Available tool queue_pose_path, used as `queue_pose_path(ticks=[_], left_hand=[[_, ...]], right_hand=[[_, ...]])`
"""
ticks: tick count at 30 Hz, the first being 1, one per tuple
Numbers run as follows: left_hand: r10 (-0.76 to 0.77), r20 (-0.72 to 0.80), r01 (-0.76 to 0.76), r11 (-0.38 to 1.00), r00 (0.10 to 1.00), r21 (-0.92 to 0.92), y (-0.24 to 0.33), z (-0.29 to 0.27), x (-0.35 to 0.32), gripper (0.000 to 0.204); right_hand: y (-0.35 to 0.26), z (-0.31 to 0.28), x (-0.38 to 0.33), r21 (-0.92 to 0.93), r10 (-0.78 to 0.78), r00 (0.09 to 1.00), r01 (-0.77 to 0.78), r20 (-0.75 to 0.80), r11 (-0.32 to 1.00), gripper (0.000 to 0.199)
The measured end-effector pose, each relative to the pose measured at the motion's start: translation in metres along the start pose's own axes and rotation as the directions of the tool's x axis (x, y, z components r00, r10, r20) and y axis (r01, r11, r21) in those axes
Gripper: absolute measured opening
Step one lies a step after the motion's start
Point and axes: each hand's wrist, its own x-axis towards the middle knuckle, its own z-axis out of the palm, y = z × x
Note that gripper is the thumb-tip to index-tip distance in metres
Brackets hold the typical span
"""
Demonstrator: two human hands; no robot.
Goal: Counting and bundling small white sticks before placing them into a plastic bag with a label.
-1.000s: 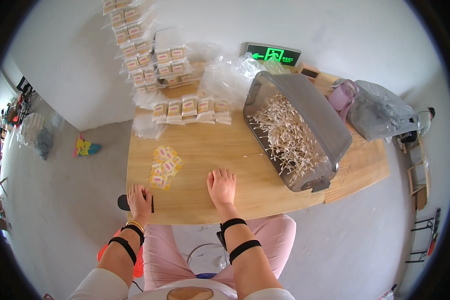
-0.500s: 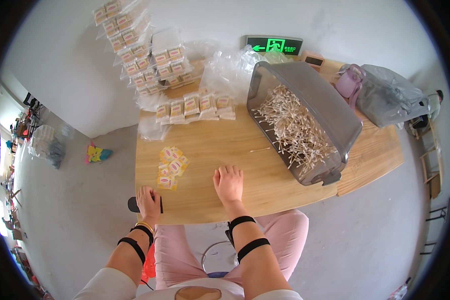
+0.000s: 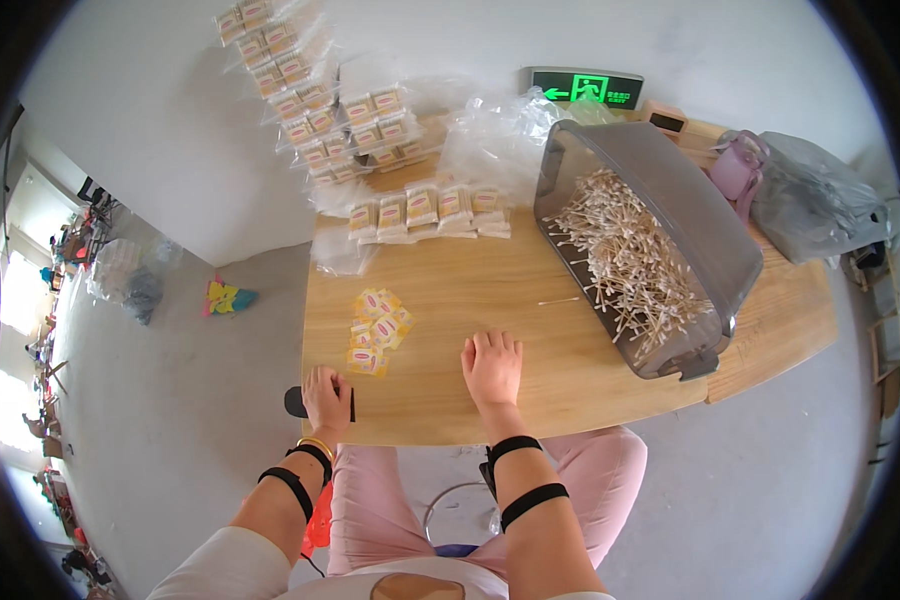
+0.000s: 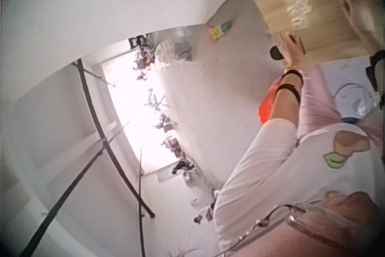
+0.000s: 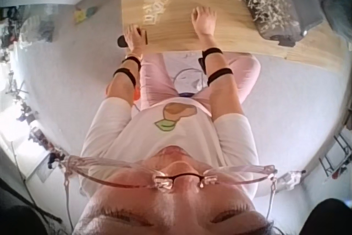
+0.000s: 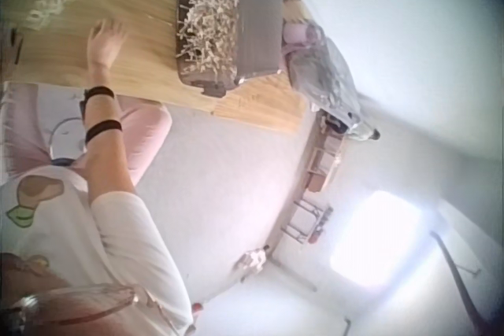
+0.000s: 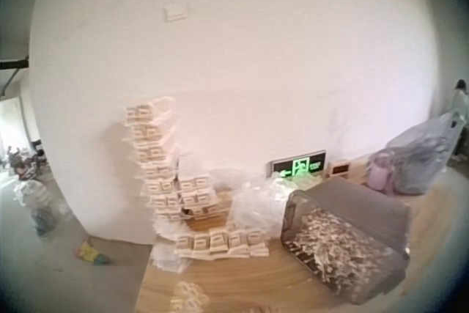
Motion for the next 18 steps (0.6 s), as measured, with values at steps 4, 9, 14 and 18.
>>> queue_pose_path(ticks=[4, 9, 14, 18], left_hand=[[0.0, -0.014, 0.0, 1.0, 1.0, -0.004, 0.001, 0.002, 0.002, 0.015], [-0.142, 0.041, 0.139, 0.989, 0.989, 0.056, -0.005, 0.009, -0.008, 0.013], [-0.144, 0.067, 0.145, 0.989, 0.987, -0.014, -0.006, -0.001, -0.007, 0.008], [-0.072, -0.06, 0.069, 0.996, 0.996, -0.051, -0.009, -0.018, -0.002, 0.011]], right_hand=[[0.003, 0.002, 0.003, -0.001, 0.009, 1.0, -0.009, 0.009, 1.0, 0.013], [-0.001, 0.005, 0.0, -0.004, 0.071, 0.992, -0.071, 0.101, 0.997, 0.009], [0.009, 0.012, -0.011, 0.041, 0.014, 0.997, -0.017, 0.075, 0.999, 0.008], [0.006, 0.025, -0.014, -0.064, -0.04, 0.998, 0.042, 0.039, 0.997, 0.01]])
